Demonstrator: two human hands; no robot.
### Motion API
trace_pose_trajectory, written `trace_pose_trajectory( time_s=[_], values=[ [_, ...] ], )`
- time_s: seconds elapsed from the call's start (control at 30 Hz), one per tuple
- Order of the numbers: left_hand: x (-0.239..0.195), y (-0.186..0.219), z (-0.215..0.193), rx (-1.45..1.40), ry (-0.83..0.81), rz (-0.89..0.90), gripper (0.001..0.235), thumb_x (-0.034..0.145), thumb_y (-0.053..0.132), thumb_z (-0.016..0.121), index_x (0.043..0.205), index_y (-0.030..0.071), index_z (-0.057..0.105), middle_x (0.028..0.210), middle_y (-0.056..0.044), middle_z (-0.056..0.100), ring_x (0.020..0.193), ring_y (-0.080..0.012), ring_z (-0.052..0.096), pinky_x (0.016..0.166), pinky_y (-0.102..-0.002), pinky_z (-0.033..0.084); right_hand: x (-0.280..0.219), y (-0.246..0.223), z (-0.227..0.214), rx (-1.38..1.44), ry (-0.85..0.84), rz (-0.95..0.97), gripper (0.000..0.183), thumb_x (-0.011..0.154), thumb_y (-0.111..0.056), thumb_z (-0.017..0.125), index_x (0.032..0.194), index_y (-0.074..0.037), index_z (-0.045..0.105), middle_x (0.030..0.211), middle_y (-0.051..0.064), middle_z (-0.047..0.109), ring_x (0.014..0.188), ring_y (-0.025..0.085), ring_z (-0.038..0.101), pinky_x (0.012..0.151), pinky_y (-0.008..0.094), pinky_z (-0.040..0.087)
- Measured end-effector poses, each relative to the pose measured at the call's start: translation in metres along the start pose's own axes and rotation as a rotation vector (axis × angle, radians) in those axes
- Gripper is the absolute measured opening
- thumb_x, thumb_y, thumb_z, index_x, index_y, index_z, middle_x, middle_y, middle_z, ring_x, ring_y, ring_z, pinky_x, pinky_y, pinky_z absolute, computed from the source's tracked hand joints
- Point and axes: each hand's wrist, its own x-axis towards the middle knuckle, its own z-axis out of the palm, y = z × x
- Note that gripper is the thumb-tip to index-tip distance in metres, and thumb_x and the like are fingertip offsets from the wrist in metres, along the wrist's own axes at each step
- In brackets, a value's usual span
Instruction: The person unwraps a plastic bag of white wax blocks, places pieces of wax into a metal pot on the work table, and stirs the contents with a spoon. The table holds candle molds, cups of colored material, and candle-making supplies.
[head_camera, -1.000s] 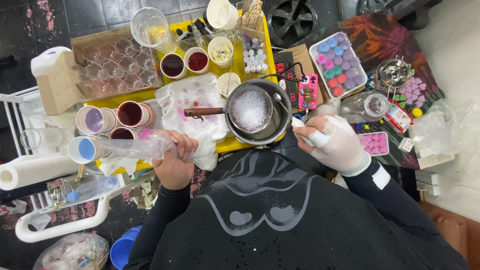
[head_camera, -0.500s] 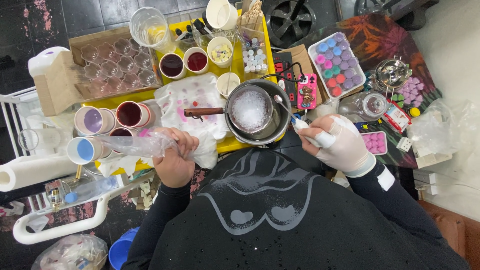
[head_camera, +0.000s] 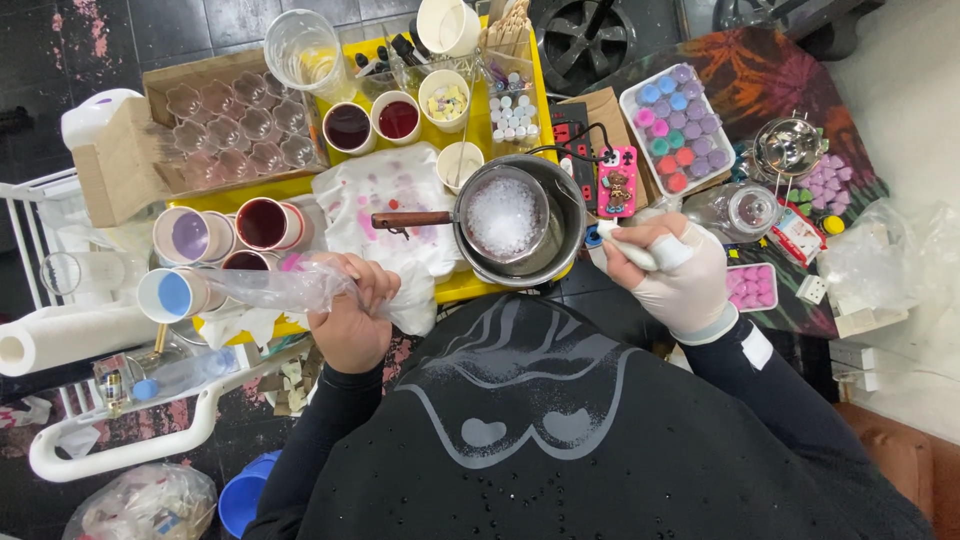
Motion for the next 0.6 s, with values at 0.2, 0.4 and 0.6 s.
trace_pose_trajectory(
  time_s=[0.2, 0.4, 0.6],
  values=[
    [-0.002, -0.001, -0.002, -0.016, -0.003, -0.009, 0.010, 0.114, 0.012, 0.044, 0.109, 0.007, 0.051, 0.084, -0.004, 0.045, 0.072, -0.0170, 0.042, 0.075, -0.038, 0.041, -0.001, 0.001, 0.000, -0.032, -0.008, -0.017, 0.023, 0.085, -0.007, 0.085, 0.102, -0.008, 0.070, 0.090, 0.008, 0.067, 0.080, 0.025, 0.069, 0.070, 0.036, 0.053],
    [-0.005, 0.001, 0.000, -0.009, -0.005, -0.009, 0.007, 0.113, 0.012, 0.046, 0.109, 0.008, 0.050, 0.084, -0.004, 0.045, 0.073, -0.0166, 0.042, 0.075, -0.037, 0.041, -0.004, -0.001, -0.008, -0.009, -0.056, -0.040, 0.024, 0.082, -0.008, 0.087, 0.100, -0.009, 0.070, 0.089, 0.008, 0.066, 0.079, 0.025, 0.068, 0.069, 0.036, 0.053],
    [-0.005, 0.006, 0.004, 0.000, -0.012, 0.029, 0.006, 0.113, 0.011, 0.047, 0.109, 0.008, 0.050, 0.082, -0.003, 0.043, 0.072, -0.0162, 0.041, 0.073, -0.037, 0.039, -0.006, -0.016, -0.030, 0.057, -0.054, -0.084, 0.025, 0.081, -0.008, 0.085, 0.101, -0.010, 0.069, 0.097, 0.008, 0.067, 0.085, 0.025, 0.069, 0.074, 0.036, 0.055]
  ],
)
